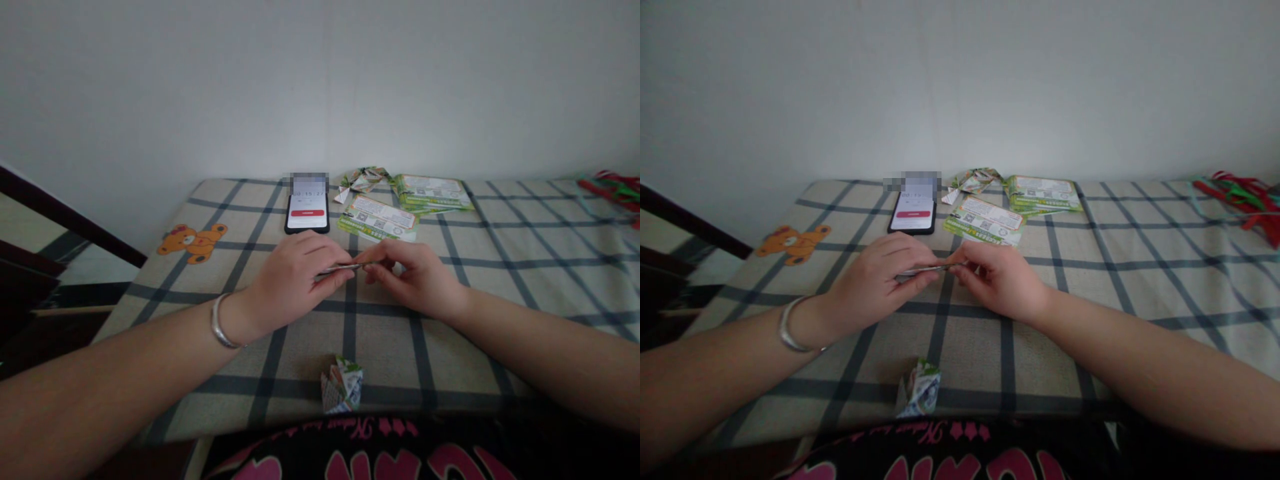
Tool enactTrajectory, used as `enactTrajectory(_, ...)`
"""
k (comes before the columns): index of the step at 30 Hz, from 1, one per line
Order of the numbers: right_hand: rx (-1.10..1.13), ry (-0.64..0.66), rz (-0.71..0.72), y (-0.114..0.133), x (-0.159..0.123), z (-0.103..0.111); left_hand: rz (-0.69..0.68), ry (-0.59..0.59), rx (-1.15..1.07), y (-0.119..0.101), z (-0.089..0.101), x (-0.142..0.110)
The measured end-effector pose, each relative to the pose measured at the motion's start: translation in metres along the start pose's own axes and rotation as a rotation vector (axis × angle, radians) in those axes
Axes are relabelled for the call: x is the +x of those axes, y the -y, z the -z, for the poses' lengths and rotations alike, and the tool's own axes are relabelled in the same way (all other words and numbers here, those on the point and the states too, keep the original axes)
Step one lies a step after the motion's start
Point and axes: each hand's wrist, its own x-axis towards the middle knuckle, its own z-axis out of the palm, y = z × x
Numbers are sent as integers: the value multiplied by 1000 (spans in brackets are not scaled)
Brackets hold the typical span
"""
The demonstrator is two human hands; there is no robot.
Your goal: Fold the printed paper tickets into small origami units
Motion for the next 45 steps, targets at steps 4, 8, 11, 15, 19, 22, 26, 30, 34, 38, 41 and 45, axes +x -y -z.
enactTrajectory(4,38,-2,-33,-1,2,-2,-6,0,38,-4,1,-2)
enactTrajectory(8,-35,-63,-40,0,3,-3,71,-31,-55,-7,1,-4)
enactTrajectory(11,-79,-168,-44,0,1,-4,203,-12,-228,-9,0,-4)
enactTrajectory(15,-181,-216,46,-1,-2,-3,342,45,-439,-9,-2,-4)
enactTrajectory(19,-328,-218,152,1,-5,1,452,60,-592,-10,-3,-2)
enactTrajectory(22,-379,-220,193,2,-5,4,514,61,-720,-12,-5,0)
enactTrajectory(26,-418,-206,290,1,-5,5,553,64,-762,-13,-6,0)
enactTrajectory(30,-434,-208,319,0,-4,5,493,39,-707,-12,-6,-2)
enactTrajectory(34,-455,-219,318,-1,-4,4,448,37,-658,-11,-7,-4)
enactTrajectory(38,-439,-195,339,-3,-5,4,415,34,-580,-11,-7,-5)
enactTrajectory(41,-414,-183,346,-4,-5,3,345,19,-417,-12,-7,-6)
enactTrajectory(45,-424,-222,358,-5,-4,2,175,-35,-112,-12,-6,-7)
